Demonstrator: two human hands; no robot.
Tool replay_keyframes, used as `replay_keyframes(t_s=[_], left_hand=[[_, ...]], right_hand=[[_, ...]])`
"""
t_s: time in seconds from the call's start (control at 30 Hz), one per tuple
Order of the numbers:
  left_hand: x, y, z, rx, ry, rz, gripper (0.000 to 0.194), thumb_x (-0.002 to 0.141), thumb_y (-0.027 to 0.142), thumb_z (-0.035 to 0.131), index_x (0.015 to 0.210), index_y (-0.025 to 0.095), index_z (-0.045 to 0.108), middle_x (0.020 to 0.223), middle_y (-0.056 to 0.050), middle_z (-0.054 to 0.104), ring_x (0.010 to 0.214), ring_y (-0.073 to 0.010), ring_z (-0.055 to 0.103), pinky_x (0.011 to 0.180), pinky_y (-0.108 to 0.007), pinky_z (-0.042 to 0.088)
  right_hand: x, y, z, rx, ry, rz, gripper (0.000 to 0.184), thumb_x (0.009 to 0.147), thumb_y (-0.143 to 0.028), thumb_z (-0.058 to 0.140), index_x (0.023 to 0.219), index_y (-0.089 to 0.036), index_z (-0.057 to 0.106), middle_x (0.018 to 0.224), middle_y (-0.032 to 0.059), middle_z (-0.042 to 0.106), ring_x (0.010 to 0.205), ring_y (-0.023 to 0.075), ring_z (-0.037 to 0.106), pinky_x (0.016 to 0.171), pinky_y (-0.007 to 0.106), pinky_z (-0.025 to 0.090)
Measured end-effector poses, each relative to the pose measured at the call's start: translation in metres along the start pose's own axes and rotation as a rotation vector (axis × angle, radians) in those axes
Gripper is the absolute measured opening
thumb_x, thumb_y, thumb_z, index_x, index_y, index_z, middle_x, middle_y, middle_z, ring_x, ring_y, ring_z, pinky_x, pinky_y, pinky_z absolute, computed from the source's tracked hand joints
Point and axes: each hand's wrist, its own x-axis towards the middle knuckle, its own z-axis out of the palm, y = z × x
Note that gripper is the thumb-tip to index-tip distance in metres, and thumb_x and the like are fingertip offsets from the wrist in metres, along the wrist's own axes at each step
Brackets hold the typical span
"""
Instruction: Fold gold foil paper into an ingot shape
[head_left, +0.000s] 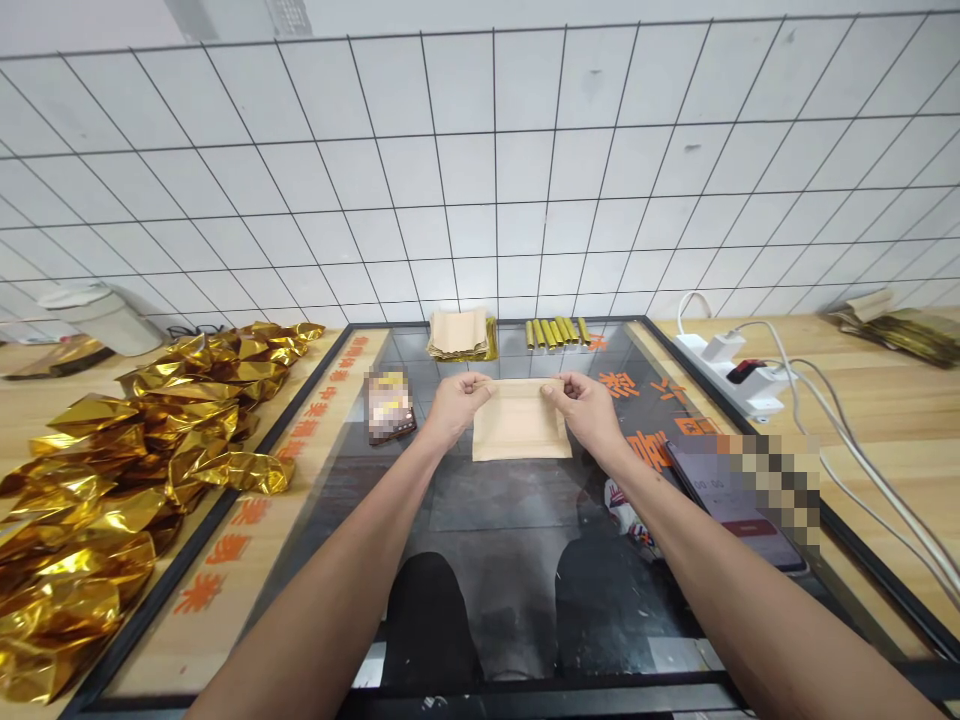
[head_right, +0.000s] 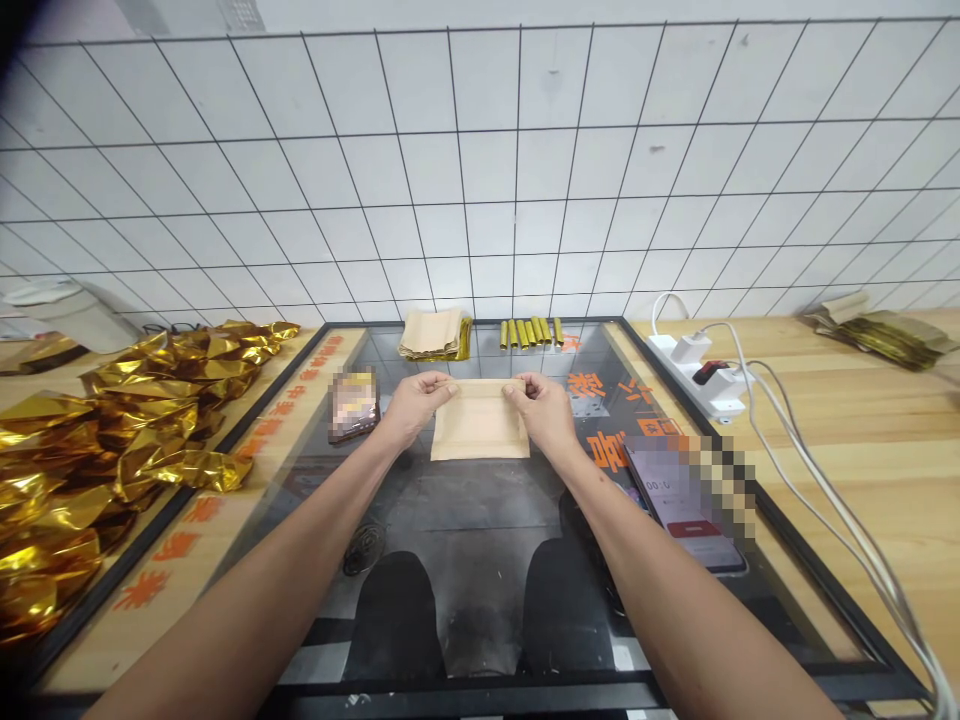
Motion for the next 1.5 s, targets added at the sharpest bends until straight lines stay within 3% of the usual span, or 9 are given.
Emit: replay_keyframes(t_s=[0.13, 0.3, 0.4, 0.5, 0.63, 0.8, 0.97, 1.2, 1.5], left_hand=[[-0.003, 0.005, 0.001, 0.133, 0.017, 0.031, 0.024, 0.078, 0.044, 0.08, 0.081, 0.02, 0.076, 0.077, -0.004, 0.07, 0.073, -0.0204, 0.061, 0.07, -0.03, 0.046], [-0.016, 0.03, 0.007, 0.368, 0.015, 0.151, 0.014, 0.074, 0.019, 0.078, 0.087, 0.023, 0.075, 0.105, -0.007, 0.068, 0.103, -0.0274, 0.062, 0.09, -0.035, 0.046], [-0.028, 0.056, 0.014, 0.48, -0.168, 0.2, 0.006, 0.079, 0.019, 0.076, 0.083, 0.024, 0.074, 0.096, -0.003, 0.066, 0.095, -0.0246, 0.063, 0.085, -0.034, 0.046], [-0.041, 0.078, 0.022, 0.791, -0.579, 0.253, 0.015, 0.087, 0.032, 0.074, 0.102, 0.026, 0.074, 0.108, -0.002, 0.067, 0.1, -0.0244, 0.064, 0.08, -0.034, 0.045], [-0.05, 0.085, 0.028, 0.982, -0.745, 0.298, 0.031, 0.087, 0.04, 0.079, 0.113, 0.025, 0.07, 0.116, -0.004, 0.067, 0.113, -0.0279, 0.063, 0.084, -0.035, 0.047], [-0.048, 0.074, 0.03, 1.044, -0.718, 0.339, 0.009, 0.092, 0.022, 0.066, 0.1, 0.023, 0.069, 0.109, -0.004, 0.069, 0.108, -0.0254, 0.065, 0.082, -0.034, 0.048], [-0.045, 0.068, 0.029, 1.042, -0.597, 0.336, 0.012, 0.098, 0.025, 0.061, 0.1, 0.023, 0.072, 0.107, -0.006, 0.072, 0.105, -0.0254, 0.068, 0.082, -0.033, 0.053], [-0.041, 0.059, 0.025, 1.009, -0.494, 0.359, 0.028, 0.106, 0.025, 0.049, 0.11, 0.025, 0.077, 0.113, -0.006, 0.075, 0.111, -0.0252, 0.07, 0.088, -0.034, 0.056], [-0.041, 0.054, 0.026, 1.024, -0.481, 0.347, 0.029, 0.101, 0.02, 0.052, 0.11, 0.025, 0.079, 0.108, -0.006, 0.074, 0.11, -0.0245, 0.07, 0.089, -0.032, 0.056]], right_hand=[[0.002, 0.005, -0.004, -0.105, 0.007, -0.013, 0.029, 0.081, -0.052, 0.07, 0.082, -0.023, 0.073, 0.073, 0.0029, 0.071, 0.066, 0.0206, 0.059, 0.063, 0.033, 0.044], [0.0, 0.009, -0.008, -0.279, -0.013, -0.027, 0.018, 0.083, -0.041, 0.071, 0.085, -0.024, 0.077, 0.074, 0.0008, 0.072, 0.068, 0.0198, 0.059, 0.065, 0.032, 0.041], [-0.001, 0.008, -0.009, -0.356, -0.015, -0.035, 0.015, 0.084, -0.036, 0.071, 0.088, -0.024, 0.079, 0.075, -0.0005, 0.072, 0.069, 0.0185, 0.06, 0.066, 0.031, 0.041], [0.0, 0.008, -0.009, -0.403, -0.013, -0.035, 0.014, 0.086, -0.032, 0.069, 0.091, -0.024, 0.079, 0.074, -0.0015, 0.072, 0.067, 0.0176, 0.059, 0.066, 0.03, 0.042], [0.003, 0.009, -0.01, -0.432, 0.001, -0.05, 0.019, 0.087, -0.03, 0.068, 0.1, -0.022, 0.079, 0.08, 0.0, 0.073, 0.072, 0.0189, 0.063, 0.068, 0.031, 0.046], [0.002, 0.006, -0.01, -0.464, 0.035, -0.108, 0.033, 0.087, -0.026, 0.068, 0.117, -0.019, 0.078, 0.105, 0.0076, 0.077, 0.091, 0.0234, 0.069, 0.088, 0.038, 0.054], [-0.007, -0.013, -0.012, -0.485, 0.025, -0.22, 0.033, 0.093, -0.027, 0.064, 0.122, -0.021, 0.077, 0.124, 0.0116, 0.074, 0.112, 0.0283, 0.068, 0.097, 0.042, 0.053], [-0.013, -0.032, -0.023, -0.469, -0.353, -0.468, 0.018, 0.1, -0.036, 0.069, 0.109, -0.024, 0.079, 0.111, 0.0062, 0.078, 0.101, 0.0236, 0.071, 0.088, 0.035, 0.052], [-0.011, -0.028, -0.028, -0.659, -0.531, -0.456, 0.007, 0.097, -0.021, 0.074, 0.098, -0.024, 0.08, 0.104, 0.0033, 0.078, 0.099, 0.0221, 0.07, 0.083, 0.032, 0.045]])
